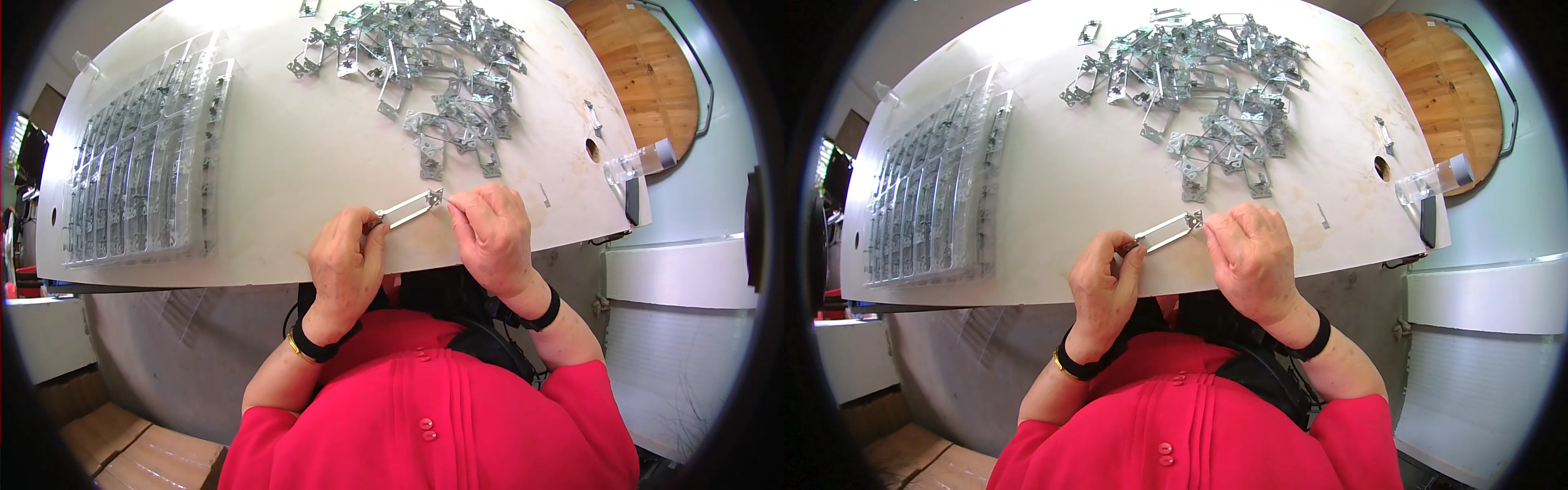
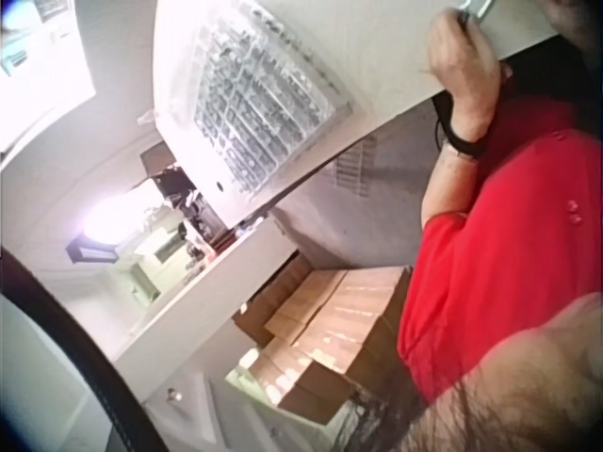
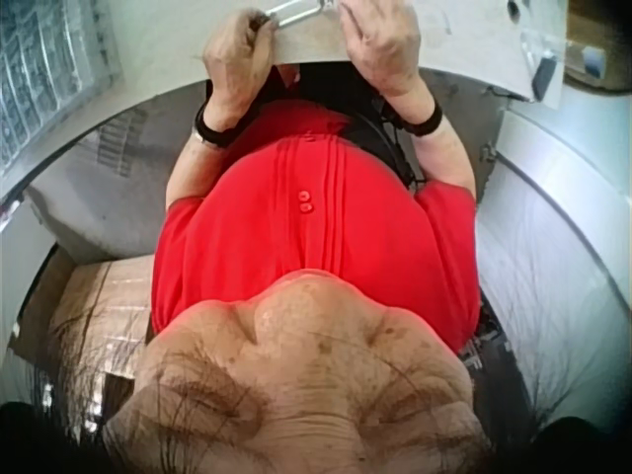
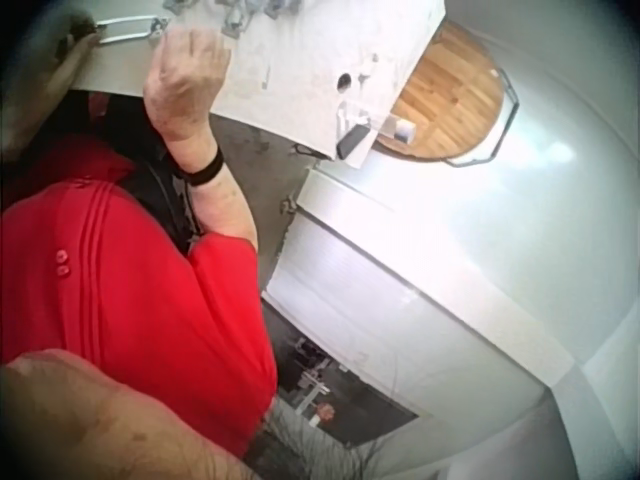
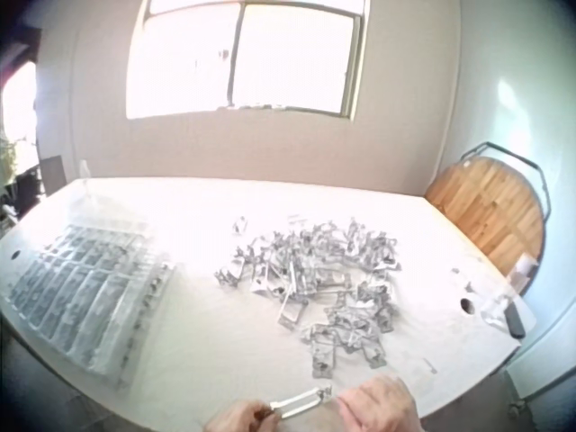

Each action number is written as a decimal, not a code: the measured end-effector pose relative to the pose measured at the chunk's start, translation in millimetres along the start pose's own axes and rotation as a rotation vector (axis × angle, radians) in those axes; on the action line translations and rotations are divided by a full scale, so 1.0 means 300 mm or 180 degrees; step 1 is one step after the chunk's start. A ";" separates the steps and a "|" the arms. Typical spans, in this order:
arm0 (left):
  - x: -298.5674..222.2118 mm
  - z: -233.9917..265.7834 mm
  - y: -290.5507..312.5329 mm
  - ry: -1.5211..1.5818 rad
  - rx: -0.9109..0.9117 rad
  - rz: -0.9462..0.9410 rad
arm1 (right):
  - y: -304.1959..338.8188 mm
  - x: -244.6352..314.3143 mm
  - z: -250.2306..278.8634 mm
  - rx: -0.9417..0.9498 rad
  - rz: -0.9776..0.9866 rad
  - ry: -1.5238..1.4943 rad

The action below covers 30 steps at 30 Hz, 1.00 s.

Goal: Assembling small metal latch components at a workbench.

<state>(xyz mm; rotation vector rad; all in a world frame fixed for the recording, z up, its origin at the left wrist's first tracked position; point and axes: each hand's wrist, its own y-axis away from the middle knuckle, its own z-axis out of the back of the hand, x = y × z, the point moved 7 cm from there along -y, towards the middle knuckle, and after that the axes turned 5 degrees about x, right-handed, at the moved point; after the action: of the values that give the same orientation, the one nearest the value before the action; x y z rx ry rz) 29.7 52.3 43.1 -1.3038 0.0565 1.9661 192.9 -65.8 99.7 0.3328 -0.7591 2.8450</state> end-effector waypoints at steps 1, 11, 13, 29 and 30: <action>-0.002 0.000 -0.001 -0.0029 0.0010 -0.0006 | 0.001 -0.005 -0.006 0.0054 -0.0026 0.0034; 0.008 -0.005 0.001 0.0017 -0.0020 0.0006 | 0.010 -0.009 -0.019 0.0071 0.0184 0.0076; 0.008 -0.002 0.005 0.0048 -0.0106 -0.0128 | 0.011 -0.011 -0.019 0.0136 0.0132 0.0111; 0.011 0.000 0.002 0.0062 -0.0095 0.0004 | 0.009 0.011 -0.011 0.0116 0.0255 0.0137; 0.012 0.000 0.004 0.0072 -0.0107 -0.0009 | 0.012 -0.001 -0.019 0.0116 0.0285 0.0219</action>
<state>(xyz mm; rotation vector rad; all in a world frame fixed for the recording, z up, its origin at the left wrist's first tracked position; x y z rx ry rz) 28.5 53.5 39.9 -1.3470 0.0329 1.9578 191.5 -66.1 93.2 0.2097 -0.7272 2.9402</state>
